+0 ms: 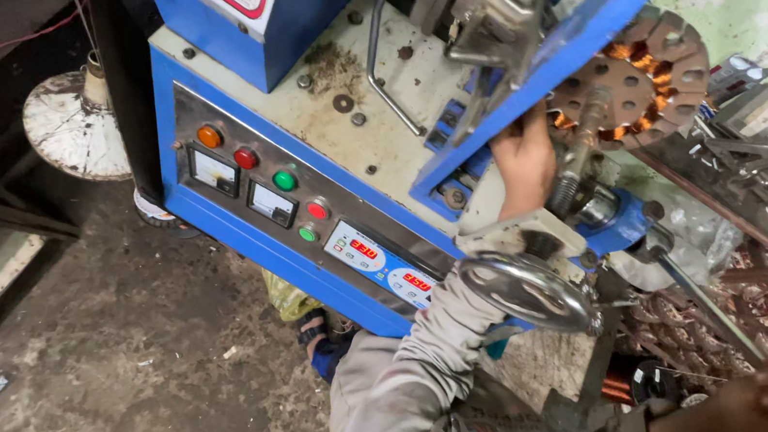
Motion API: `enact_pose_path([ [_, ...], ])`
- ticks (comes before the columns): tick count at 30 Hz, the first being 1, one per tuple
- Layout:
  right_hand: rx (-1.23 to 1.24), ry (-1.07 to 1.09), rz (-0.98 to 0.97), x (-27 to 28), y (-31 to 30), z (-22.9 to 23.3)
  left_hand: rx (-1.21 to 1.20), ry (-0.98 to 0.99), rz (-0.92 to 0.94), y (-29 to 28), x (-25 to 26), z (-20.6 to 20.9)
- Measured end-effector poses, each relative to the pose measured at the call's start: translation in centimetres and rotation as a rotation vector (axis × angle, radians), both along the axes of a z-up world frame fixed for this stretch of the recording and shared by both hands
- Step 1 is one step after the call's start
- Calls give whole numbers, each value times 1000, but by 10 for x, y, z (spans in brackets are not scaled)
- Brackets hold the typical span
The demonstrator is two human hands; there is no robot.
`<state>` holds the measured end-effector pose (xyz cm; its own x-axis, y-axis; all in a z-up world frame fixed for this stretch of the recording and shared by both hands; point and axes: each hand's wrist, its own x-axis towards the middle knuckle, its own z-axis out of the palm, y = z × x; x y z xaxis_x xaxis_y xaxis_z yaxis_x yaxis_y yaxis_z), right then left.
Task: The person operates a blue motor winding machine to wrap copper wire around a stator core. They manually guide the wire into the slots, use a red-handled tool to press the wire down, and periodically rotate the stator to access different sections. The process involves repetitive winding and manual adjustments to ensure the wire is seated correctly.
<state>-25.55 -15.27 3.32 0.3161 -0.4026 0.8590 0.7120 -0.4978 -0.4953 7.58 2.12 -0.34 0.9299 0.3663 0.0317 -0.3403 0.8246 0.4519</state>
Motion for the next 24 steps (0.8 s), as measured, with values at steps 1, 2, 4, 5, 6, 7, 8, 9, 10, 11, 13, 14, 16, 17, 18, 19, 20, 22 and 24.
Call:
enact_pose_path([
  [1,3,-21,54,5,4,5,-6,-7,-12,2,-4,4],
  [2,0,-16,68,5,8,12,-12,-6,-32,3,-12,9],
  [4,-47,15,35,7,22,27,-22,40,-41,8,-19,20],
  [5,-75,32,6,11,29,37,-27,59,-45,11,-22,25],
  [6,-106,52,-25,15,38,48,-34,59,-44,15,-22,29],
  [7,-151,71,-66,19,49,61,-41,59,-44,17,-22,33],
  [8,-202,100,-113,25,61,74,-47,60,-42,18,-23,35],
  [9,-273,133,-171,31,73,88,-10,19,-22,21,-26,36],
  [10,-350,169,-218,43,86,103,26,-25,3,24,-27,36],
  [11,-441,207,-258,57,100,119,61,-70,29,26,-27,36],
  [13,-639,287,-321,87,130,148,64,-68,37,26,-29,39],
  [14,-747,332,-344,103,145,163,63,-66,39,25,-31,39],
  [16,-965,406,-372,135,172,190,18,-60,21,24,-31,39],
  [17,-1062,441,-382,150,186,202,-6,-59,10,23,-31,39],
  [18,-1159,472,-389,165,198,214,-17,-53,-10,22,-31,39],
  [19,-1259,508,-394,179,209,226,-28,-47,-31,21,-32,38],
  [20,-1351,541,-398,191,220,235,-39,-38,-50,20,-33,36],
  [22,-1519,594,-396,214,237,248,-91,-64,-70,17,-33,35],
  [24,-1670,531,-376,234,251,255,-71,-92,-42,17,-31,35],
])
